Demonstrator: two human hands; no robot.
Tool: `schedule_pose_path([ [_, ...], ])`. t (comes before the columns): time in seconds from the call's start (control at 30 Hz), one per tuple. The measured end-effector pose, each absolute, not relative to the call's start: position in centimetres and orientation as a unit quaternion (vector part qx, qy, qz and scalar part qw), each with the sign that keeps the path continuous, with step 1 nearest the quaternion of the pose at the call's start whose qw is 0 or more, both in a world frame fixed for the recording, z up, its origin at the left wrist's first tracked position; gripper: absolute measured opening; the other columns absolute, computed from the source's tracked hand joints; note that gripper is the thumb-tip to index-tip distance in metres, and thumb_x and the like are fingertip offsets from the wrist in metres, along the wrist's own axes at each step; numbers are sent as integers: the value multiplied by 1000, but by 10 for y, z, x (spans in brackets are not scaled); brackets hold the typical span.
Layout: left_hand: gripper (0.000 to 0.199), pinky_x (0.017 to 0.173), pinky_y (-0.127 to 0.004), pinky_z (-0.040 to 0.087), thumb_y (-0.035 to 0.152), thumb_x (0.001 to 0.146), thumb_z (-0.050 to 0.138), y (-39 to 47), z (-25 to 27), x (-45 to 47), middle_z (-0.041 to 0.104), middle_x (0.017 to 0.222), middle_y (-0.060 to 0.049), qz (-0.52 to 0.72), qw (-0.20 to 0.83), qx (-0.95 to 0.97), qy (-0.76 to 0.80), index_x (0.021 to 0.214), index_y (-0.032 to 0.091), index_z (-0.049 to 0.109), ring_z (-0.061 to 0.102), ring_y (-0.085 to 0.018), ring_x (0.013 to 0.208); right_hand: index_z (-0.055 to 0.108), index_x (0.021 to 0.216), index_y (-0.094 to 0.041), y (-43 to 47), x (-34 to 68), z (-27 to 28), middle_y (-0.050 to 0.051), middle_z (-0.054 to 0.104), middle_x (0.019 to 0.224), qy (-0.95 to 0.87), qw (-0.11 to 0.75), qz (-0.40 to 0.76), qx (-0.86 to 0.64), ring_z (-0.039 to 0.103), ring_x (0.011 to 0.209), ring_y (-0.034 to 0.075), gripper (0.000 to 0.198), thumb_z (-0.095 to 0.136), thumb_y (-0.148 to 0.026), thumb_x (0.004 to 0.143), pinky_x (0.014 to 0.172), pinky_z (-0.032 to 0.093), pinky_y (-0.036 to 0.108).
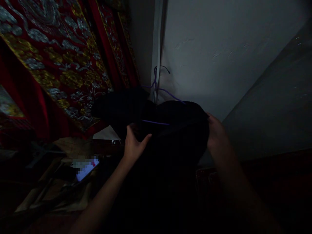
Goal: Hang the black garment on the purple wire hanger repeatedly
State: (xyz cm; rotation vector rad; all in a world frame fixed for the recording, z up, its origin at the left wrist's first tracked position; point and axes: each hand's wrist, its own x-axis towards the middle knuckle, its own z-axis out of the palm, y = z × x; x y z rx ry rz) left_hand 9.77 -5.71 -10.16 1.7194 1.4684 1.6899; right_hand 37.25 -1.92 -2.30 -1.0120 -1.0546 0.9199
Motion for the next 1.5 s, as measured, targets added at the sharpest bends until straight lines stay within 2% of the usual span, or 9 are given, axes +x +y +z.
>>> schedule_pose_path([
  [0.1,51,108,-45,43,41,80,78,-47,-124,116,63,123,-13,602,201,591,497,122,21,55,57,-33,125,72,80,-22,-24,371,-33,6,72,71,-445,595,495,-452,73,88,30,36,59,-55,85,80,59,46],
  [0.17,34,107,-44,45,37,86,71,-43,-133,118,66,121,-13,609,217,581,494,114,22,60,60,-32,122,71,79,-21,-18,371,-34,7,72,74,-431,613,479,-456,73,90,30,40,59,-59,85,80,59,45],
  [0.33,18,97,-40,51,27,89,62,-59,-154,111,72,107,-9,600,283,545,513,105,20,65,67,-28,108,69,89,-19,-22,371,-63,5,73,94,-352,793,233,-439,70,96,22,27,72,-43,78,92,54,40],
  [0.43,20,93,-35,52,27,90,62,-83,-160,114,72,106,-7,597,336,524,506,108,19,64,68,-24,103,69,96,-19,-58,350,-116,5,71,105,-299,818,112,-478,66,104,20,22,68,-36,82,95,50,37],
  [0.57,18,86,-31,53,32,88,67,-111,-150,123,72,100,-4,601,399,481,497,102,21,65,69,-23,97,70,86,-21,-112,293,-177,2,69,79,-351,695,325,-536,66,76,19,22,69,-42,84,73,53,32],
  [0.67,19,85,-31,53,35,86,70,-123,-136,126,72,98,-3,585,428,500,474,100,23,67,68,-22,95,70,83,-21,-127,261,-180,4,71,78,-487,578,442,-483,67,77,21,23,72,-44,82,71,53,32],
  [0.9,19,74,-28,52,36,83,77,-137,-124,116,63,79,1,604,439,480,460,83,24,63,62,-17,78,66,79,-22,-128,258,-141,1,69,76,-598,538,427,-413,65,73,18,14,71,-34,84,69,52,29],
  [1.27,22,68,-27,48,37,78,80,-135,-128,122,56,73,1,595,448,476,467,76,23,62,55,-16,70,68,79,-22,-137,257,-144,1,70,74,-594,554,377,-445,65,69,17,14,69,-33,87,66,51,29],
  [1.5,20,75,-25,49,35,81,79,-135,-140,124,63,86,-2,600,494,455,435,91,21,68,60,-16,83,70,83,-20,-136,259,-144,3,72,78,-529,584,394,-473,69,75,18,17,69,-36,87,70,54,28],
])
